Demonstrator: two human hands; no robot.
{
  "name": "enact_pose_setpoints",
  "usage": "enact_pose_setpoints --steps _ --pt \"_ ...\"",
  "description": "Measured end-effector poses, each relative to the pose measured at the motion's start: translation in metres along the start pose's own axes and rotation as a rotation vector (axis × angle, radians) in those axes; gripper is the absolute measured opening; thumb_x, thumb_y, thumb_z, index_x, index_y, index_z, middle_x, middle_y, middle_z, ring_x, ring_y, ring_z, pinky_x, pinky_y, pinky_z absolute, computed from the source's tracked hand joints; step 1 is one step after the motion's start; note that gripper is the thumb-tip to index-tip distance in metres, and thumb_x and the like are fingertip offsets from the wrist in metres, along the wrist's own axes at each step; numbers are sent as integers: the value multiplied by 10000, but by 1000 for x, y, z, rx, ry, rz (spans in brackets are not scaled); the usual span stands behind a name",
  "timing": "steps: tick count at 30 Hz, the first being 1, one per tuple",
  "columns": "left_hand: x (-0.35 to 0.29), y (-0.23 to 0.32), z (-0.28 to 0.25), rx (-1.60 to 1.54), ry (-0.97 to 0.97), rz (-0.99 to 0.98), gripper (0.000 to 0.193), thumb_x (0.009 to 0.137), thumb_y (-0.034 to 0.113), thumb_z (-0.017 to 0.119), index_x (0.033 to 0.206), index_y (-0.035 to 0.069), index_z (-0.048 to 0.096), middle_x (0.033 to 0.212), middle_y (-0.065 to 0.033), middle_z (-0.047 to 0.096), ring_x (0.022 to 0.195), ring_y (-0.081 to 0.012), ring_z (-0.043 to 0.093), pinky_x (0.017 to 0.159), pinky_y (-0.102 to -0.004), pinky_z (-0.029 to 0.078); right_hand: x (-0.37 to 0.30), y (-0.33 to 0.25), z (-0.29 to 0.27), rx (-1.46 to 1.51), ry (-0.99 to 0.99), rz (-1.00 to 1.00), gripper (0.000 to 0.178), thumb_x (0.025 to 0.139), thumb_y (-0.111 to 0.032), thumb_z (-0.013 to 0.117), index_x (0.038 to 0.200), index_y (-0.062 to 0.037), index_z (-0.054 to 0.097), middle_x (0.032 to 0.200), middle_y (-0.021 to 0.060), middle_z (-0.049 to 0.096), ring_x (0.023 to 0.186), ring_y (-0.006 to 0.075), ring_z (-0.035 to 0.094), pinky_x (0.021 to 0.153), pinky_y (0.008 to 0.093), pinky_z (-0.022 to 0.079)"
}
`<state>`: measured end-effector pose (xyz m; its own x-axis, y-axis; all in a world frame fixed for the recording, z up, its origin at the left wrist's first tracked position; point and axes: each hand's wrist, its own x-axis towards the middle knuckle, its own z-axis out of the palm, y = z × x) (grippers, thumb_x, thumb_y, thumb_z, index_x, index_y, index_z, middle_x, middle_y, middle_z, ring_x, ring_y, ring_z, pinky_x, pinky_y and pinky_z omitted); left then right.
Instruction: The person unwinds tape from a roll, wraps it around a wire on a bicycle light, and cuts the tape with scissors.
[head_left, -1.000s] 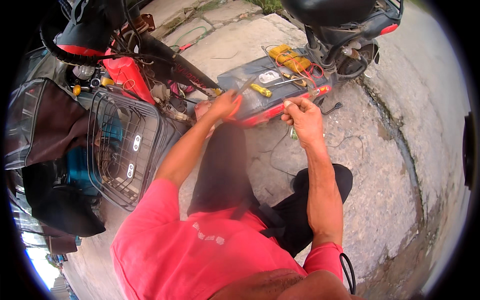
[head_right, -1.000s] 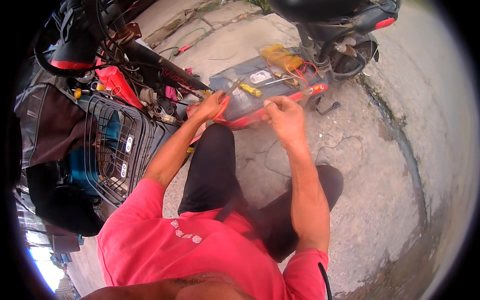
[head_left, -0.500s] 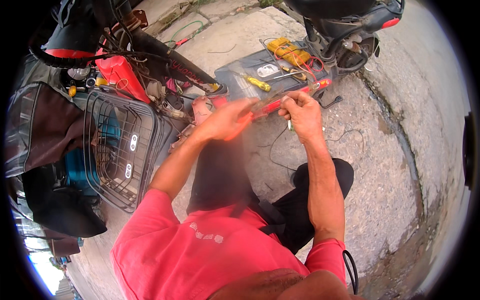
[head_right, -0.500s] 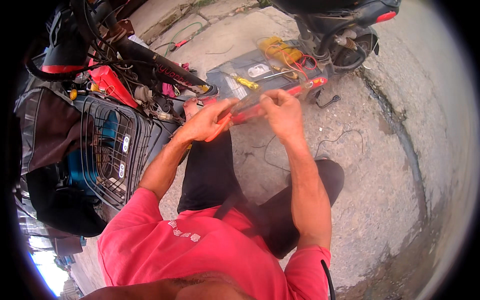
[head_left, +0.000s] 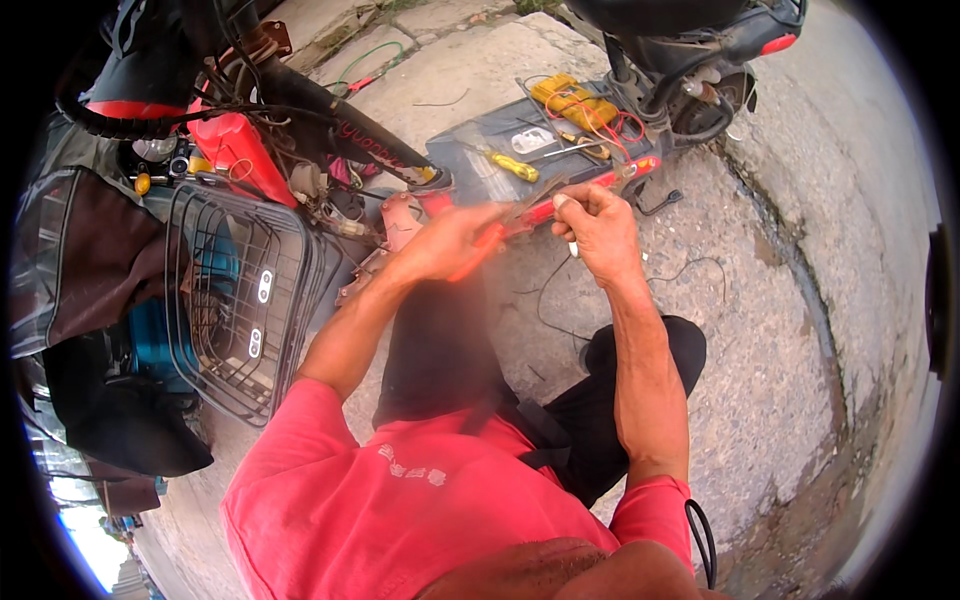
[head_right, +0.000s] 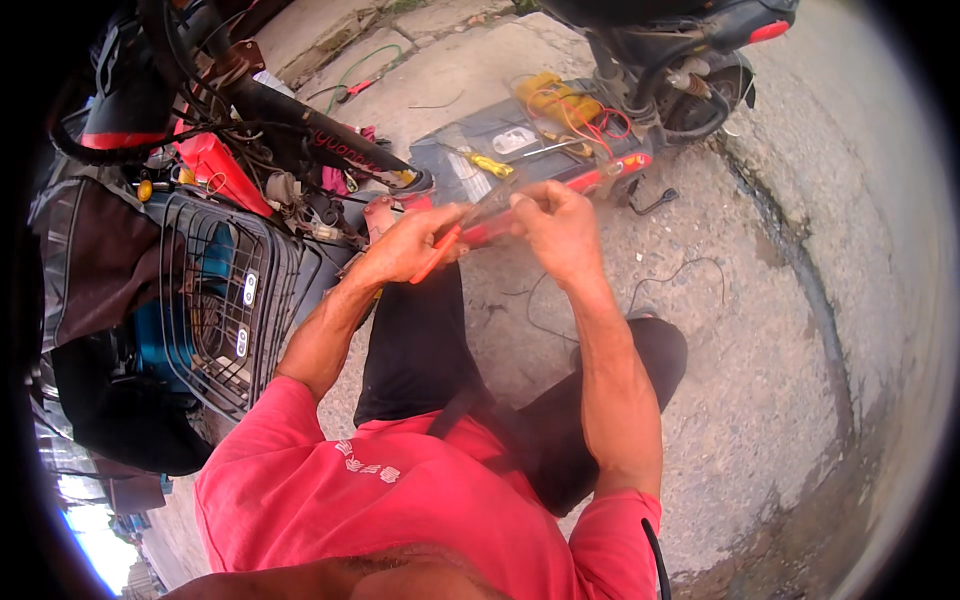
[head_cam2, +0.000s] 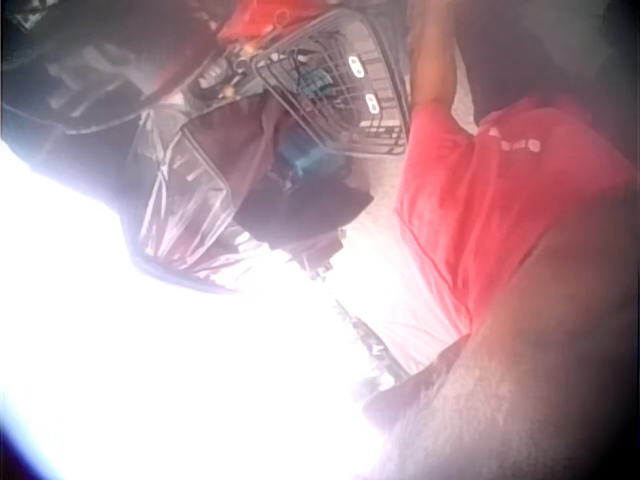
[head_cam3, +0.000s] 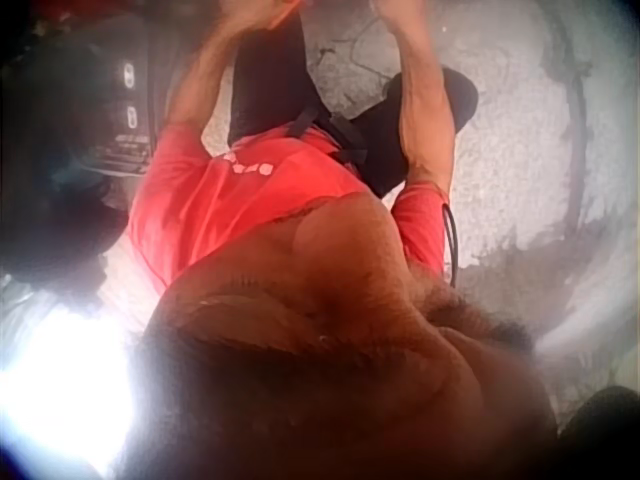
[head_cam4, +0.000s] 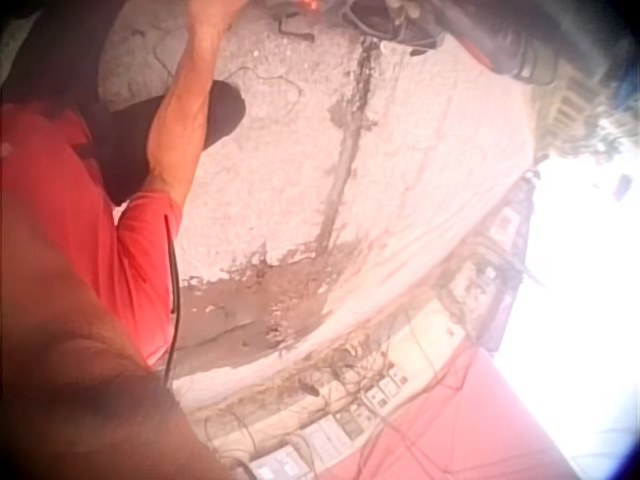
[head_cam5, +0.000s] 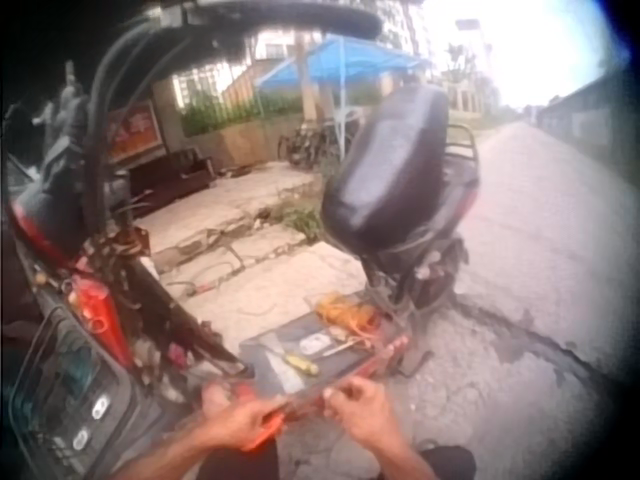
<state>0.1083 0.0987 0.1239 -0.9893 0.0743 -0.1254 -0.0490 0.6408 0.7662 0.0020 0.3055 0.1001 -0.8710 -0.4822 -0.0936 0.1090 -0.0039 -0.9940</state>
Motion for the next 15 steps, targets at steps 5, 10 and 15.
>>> enact_pose_setpoints --steps 5,10,15 --pt "9 -19 2 46 143 -103 559 872 177 763 1382 49 571 1010 -116 691 909 -180 666 814 -341 530 0 0 -2 36 12 2 202 919 -169 684 1009 11 711 786 43 704 698 94 651 625 243 475" --pt "47 -86 -8 220 385 -237 571 816 326 783 1281 37 622 1134 -217 705 1083 -372 678 898 -425 525 0 -4 2 65 20 3 209 931 -171 678 1010 20 707 827 52 709 704 102 659 634 254 487" --pt "82 -161 -3 325 315 -457 560 852 387 679 1273 29 591 1200 -253 672 1135 -401 650 944 -474 519 4 0 3 83 19 11 173 949 -159 688 1013 2 694 815 35 674 681 105 643 607 233 480"
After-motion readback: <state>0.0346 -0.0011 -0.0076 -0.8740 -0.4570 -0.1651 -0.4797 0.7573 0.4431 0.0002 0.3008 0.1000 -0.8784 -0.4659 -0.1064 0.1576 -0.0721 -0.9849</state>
